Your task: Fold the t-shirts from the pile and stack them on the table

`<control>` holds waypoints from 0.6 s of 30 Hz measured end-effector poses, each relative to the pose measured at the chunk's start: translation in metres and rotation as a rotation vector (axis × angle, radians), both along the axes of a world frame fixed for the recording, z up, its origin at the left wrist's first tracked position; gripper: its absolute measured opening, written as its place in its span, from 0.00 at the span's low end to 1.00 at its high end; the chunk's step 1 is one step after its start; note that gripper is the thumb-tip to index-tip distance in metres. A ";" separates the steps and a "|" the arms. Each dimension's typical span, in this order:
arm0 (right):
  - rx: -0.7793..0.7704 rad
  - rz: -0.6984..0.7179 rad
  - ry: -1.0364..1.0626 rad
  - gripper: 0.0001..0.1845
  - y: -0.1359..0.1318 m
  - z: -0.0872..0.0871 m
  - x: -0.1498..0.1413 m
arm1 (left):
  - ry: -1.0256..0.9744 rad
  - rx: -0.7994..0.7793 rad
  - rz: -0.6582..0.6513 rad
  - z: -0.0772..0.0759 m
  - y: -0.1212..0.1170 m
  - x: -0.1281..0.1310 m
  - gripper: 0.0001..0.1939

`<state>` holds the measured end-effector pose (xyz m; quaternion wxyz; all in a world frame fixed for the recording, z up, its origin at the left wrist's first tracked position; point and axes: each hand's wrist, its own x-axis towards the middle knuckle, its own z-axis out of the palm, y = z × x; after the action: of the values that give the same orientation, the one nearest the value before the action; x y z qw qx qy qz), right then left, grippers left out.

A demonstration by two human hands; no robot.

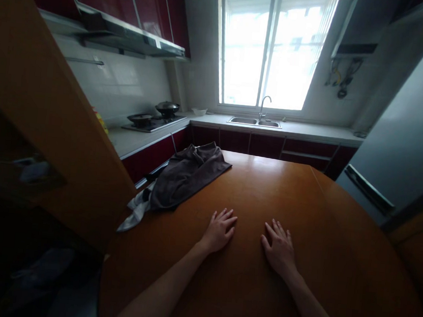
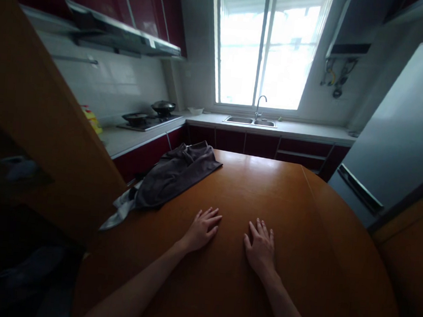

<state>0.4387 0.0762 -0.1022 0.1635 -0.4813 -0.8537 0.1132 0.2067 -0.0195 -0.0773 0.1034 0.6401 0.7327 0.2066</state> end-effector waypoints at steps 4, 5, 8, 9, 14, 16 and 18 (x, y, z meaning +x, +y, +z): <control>0.012 0.006 -0.001 0.29 0.001 -0.003 0.002 | -0.012 0.002 -0.004 0.001 -0.001 0.000 0.24; 0.014 0.009 0.001 0.29 0.002 -0.004 0.002 | -0.016 0.001 -0.006 0.002 -0.002 0.000 0.24; 0.019 0.017 -0.003 0.29 0.003 -0.005 0.003 | -0.036 0.007 -0.011 0.002 -0.003 0.000 0.24; 0.021 0.017 -0.007 0.29 0.004 -0.006 0.003 | -0.046 0.012 -0.013 0.002 -0.004 0.001 0.23; 0.028 0.018 -0.008 0.29 0.005 -0.007 0.005 | -0.182 0.126 0.021 -0.002 -0.001 -0.001 0.20; 0.031 0.021 0.001 0.29 0.005 -0.009 0.006 | -0.234 0.250 0.099 0.000 -0.001 -0.012 0.19; 0.037 0.025 0.012 0.30 0.006 -0.012 0.007 | -0.210 0.372 0.264 0.006 -0.005 -0.033 0.17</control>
<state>0.4460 0.0824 -0.1138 0.1760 -0.4670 -0.8605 0.1024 0.1740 -0.0245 -0.0709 0.0315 0.5220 0.7445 0.4149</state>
